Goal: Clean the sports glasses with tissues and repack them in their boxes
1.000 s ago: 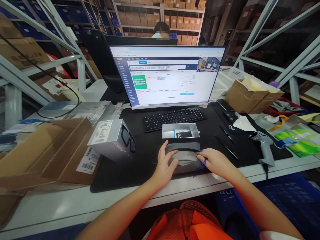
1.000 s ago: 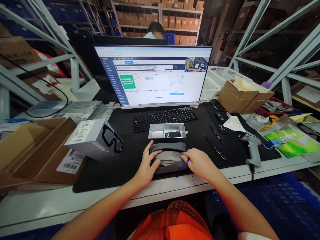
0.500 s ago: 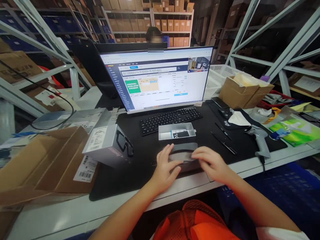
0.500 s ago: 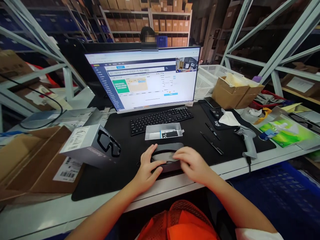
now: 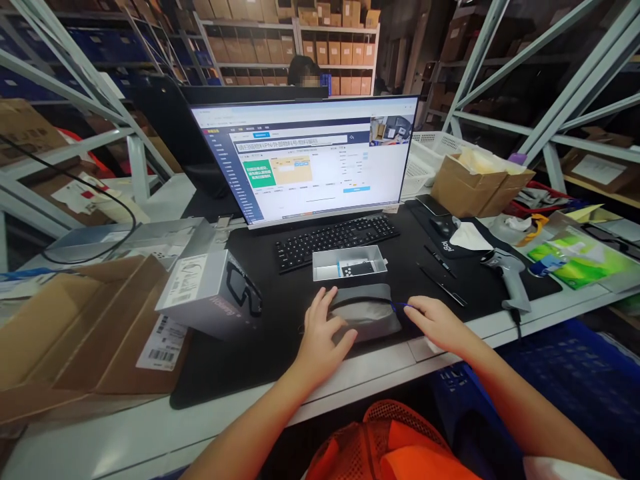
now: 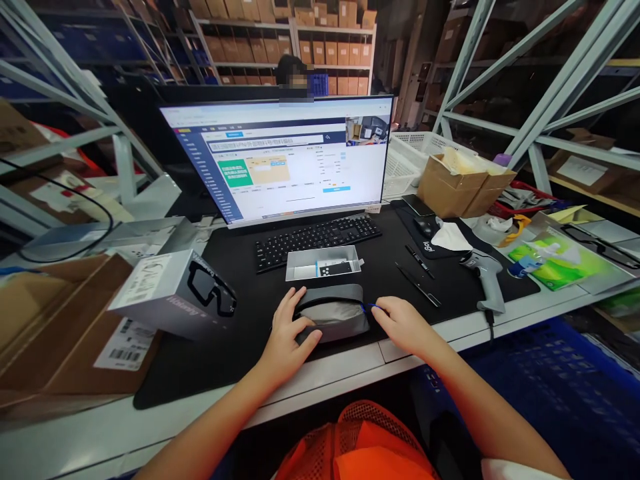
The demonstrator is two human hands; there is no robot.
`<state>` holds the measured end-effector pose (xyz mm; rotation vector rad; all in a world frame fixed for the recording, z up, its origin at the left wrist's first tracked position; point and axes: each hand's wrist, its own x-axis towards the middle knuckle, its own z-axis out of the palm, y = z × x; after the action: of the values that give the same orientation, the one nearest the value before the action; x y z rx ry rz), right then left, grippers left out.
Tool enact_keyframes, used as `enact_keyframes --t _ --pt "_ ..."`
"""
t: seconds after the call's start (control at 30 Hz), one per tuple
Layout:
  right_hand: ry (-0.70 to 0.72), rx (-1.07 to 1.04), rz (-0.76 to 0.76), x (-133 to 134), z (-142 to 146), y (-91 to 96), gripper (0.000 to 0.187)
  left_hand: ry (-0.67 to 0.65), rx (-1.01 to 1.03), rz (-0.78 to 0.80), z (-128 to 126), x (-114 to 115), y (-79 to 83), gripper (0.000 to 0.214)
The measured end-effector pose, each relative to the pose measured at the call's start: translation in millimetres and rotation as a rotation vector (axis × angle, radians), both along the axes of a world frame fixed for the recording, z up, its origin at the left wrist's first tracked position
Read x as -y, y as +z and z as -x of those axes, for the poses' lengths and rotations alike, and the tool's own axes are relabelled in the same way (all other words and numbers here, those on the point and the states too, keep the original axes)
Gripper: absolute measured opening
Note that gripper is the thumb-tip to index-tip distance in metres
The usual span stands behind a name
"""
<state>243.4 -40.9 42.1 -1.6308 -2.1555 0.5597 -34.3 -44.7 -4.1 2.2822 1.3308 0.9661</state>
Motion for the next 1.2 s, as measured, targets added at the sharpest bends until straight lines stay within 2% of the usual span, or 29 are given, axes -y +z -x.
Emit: enact_keyframes --t 0.1,0.2,0.3,0.4,0.5,0.57,0.67,0.77,0.87,0.93,0.97,1.07,1.13,1.2 --pt "0.13 -0.069 -0.07 2.8 22.3 29.2 0.036 0.028 0.076 -0.031 -3.3 2.0 -4.0 0.013" --pt "0.338 -0.027 -0.087 1.0 62.9 43.6 0.029 0.02 0.152 -0.129 -2.3 2.4 -10.2 0.035" --pt "0.511 0.062 -0.152 -1.4 95.3 41.5 0.019 -0.022 0.172 -0.182 2.6 -0.6 -14.8 0.06" --pt "0.495 0.206 -0.231 0.3 107.5 32.0 0.019 -0.037 0.125 -0.153 7.0 -4.9 -15.9 0.052" --pt "0.408 0.341 -0.308 5.5 108.4 24.1 0.02 -0.018 0.127 -0.161 8.2 -7.5 -15.5 0.036" --pt "0.394 0.342 -0.316 9.7 106.1 21.0 0.019 -0.014 0.129 -0.18 8.0 -8.0 -14.6 0.031" --pt "0.411 0.198 -0.285 16.3 95.0 16.2 0.023 -0.013 0.097 -0.174 8.1 -8.2 -12.4 0.025" --pt "0.392 -0.016 -0.346 21.4 71.7 5.4 0.035 0.002 0.127 -0.148 8.6 -8.4 -10.0 0.021" --pt "0.233 -0.152 -0.441 20.8 46.0 -9.5 0.037 0.054 0.215 -0.107 8.5 -8.4 -8.2 0.018" --pt "0.14 -0.124 -0.426 16.9 35.7 -17.0 0.042 0.116 0.254 -0.058 8.7 -8.8 -6.9 0.016" --pt "0.127 -0.08 -0.395 14.3 33.5 -19.3 0.052 0.145 0.265 -0.031 9.3 -9.2 -6.1 0.015" --pt "0.198 0.064 -0.259 5.7 36.9 -20.7 0.083 0.18 0.297 0.002 13.3 -11.1 -3.9 0.01" --pt "0.259 0.109 -0.2 0.4 43.0 -18.8 0.085 0.12 0.31 -0.02 16.7 -12.0 -3.1 0.007" --pt "0.297 0.134 -0.181 -4.1 48.6 -16.1 0.083 -0.011 0.255 -0.044 19.1 -12.0 -2.9 0.022"
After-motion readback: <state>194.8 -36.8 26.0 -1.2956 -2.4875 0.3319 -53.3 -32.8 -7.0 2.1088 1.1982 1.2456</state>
